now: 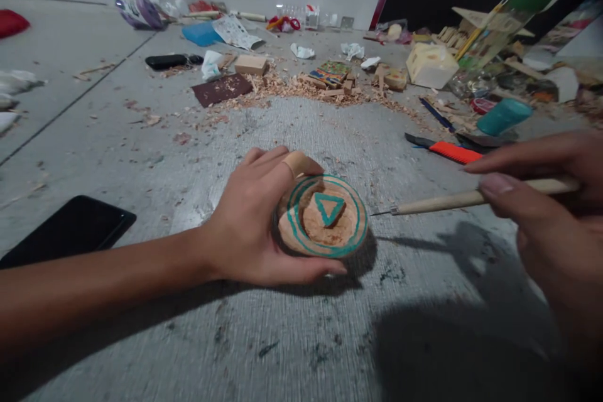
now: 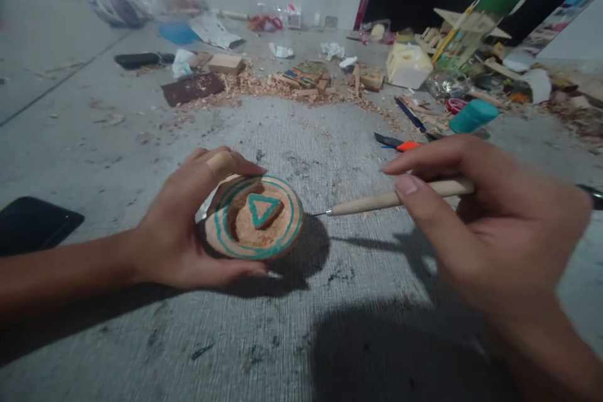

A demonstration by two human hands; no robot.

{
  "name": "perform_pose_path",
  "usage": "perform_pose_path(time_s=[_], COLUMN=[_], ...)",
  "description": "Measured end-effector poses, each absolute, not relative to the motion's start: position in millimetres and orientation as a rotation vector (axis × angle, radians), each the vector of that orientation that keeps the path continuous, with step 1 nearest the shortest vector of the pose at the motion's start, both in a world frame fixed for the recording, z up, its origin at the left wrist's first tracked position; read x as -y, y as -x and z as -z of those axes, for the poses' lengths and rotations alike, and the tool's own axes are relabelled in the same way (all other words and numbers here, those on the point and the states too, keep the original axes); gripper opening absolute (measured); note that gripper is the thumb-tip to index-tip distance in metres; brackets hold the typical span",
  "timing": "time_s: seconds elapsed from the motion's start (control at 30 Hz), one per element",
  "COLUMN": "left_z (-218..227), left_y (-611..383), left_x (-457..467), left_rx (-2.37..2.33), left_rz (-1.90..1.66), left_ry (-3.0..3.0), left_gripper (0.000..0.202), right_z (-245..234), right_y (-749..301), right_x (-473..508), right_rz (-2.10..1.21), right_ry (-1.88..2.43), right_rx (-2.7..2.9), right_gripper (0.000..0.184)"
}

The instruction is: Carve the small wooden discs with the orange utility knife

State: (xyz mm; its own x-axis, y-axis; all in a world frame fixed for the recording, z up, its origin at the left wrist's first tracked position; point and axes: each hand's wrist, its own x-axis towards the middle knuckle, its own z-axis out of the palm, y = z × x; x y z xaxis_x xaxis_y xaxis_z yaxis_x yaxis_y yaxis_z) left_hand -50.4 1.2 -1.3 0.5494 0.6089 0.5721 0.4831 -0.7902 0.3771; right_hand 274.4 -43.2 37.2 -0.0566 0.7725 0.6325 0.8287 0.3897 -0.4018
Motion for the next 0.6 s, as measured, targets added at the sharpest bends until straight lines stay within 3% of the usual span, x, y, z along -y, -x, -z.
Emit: perform_pose_path(time_s=[0.23, 0.6], left_z=[4, -6], left_y=[47, 47], left_x=[-2, 5], left_rx=[-0.883, -0.912], left_rz=[-1.099, -1.144], left_ry=[-2.621, -2.609], left_gripper=[0.082, 0.080], right_z=[-28, -35], right_y=[-252, -257], right_x=[49, 51], right_rz=[0.062, -0.009], right_ry=[1.537, 1.285], right_rx=[1.891, 2.191], right_gripper=[0.015, 0.010])
